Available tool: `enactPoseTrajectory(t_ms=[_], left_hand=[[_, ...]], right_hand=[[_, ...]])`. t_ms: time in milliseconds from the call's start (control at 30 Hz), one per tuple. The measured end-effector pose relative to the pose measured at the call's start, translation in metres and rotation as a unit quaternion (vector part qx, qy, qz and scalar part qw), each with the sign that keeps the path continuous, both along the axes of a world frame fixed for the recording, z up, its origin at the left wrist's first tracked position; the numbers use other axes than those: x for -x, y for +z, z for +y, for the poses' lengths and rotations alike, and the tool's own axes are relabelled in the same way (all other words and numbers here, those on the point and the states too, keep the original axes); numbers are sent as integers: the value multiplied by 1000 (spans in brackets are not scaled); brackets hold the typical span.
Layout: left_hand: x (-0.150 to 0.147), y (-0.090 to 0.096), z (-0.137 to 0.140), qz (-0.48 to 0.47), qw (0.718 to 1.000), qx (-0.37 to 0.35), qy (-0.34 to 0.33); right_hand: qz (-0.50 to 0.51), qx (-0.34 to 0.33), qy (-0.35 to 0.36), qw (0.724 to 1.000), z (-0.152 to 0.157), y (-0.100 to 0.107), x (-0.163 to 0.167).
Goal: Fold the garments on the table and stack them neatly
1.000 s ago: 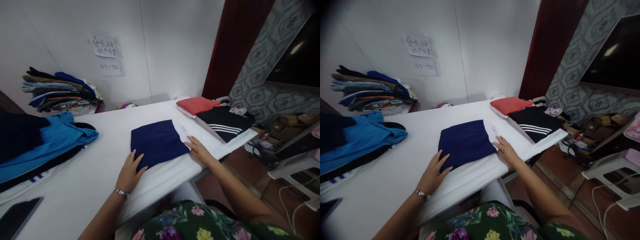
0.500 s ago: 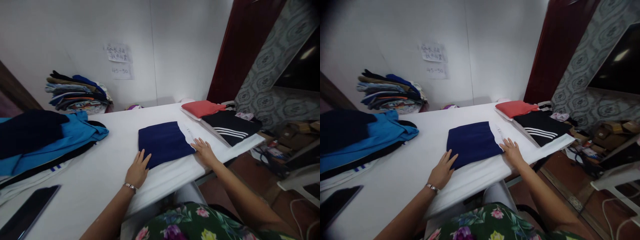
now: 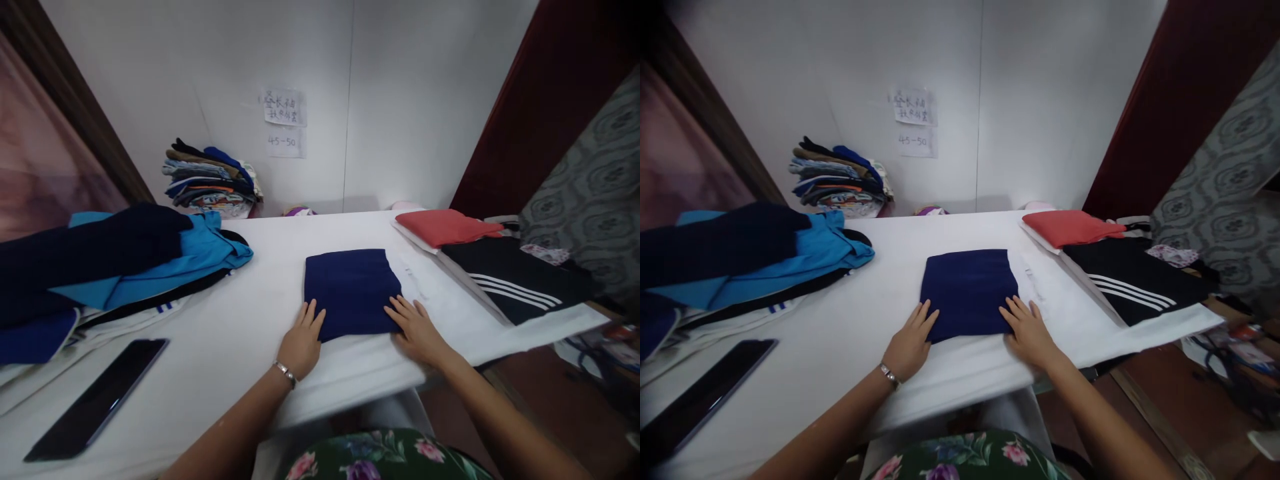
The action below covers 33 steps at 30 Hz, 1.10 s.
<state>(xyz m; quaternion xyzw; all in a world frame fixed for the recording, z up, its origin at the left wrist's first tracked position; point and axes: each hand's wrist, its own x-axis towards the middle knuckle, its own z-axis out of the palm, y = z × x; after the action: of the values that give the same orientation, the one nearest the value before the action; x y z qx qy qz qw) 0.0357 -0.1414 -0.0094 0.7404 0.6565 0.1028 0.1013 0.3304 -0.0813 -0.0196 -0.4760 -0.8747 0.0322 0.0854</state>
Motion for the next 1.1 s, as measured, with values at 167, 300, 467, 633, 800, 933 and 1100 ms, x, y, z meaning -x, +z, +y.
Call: enactPoseTrajectory(t_ms=[167,300,467,633,800,933,1100], left_hand=[[12,23,13,-114,993,35,-8],[17,34,61,-138,988,-16,71],[22,25,137,-163,970,20,179],[32,16,190,-188,946,50,260],[40,16,219,-206,925,78,311],[43,15,227,-194,930,72,302],[39,11,226,-155,935,61,313]], right_hand=[[58,16,71,996,-5,27,19],[69,20,89,993,8,48,57],[25,56,168,984,15,40,106],[17,68,202,977,8,15,121],[30,62,207,976,7,13,117],[40,65,219,973,8,14,116],[50,72,223,971,10,11,115]])
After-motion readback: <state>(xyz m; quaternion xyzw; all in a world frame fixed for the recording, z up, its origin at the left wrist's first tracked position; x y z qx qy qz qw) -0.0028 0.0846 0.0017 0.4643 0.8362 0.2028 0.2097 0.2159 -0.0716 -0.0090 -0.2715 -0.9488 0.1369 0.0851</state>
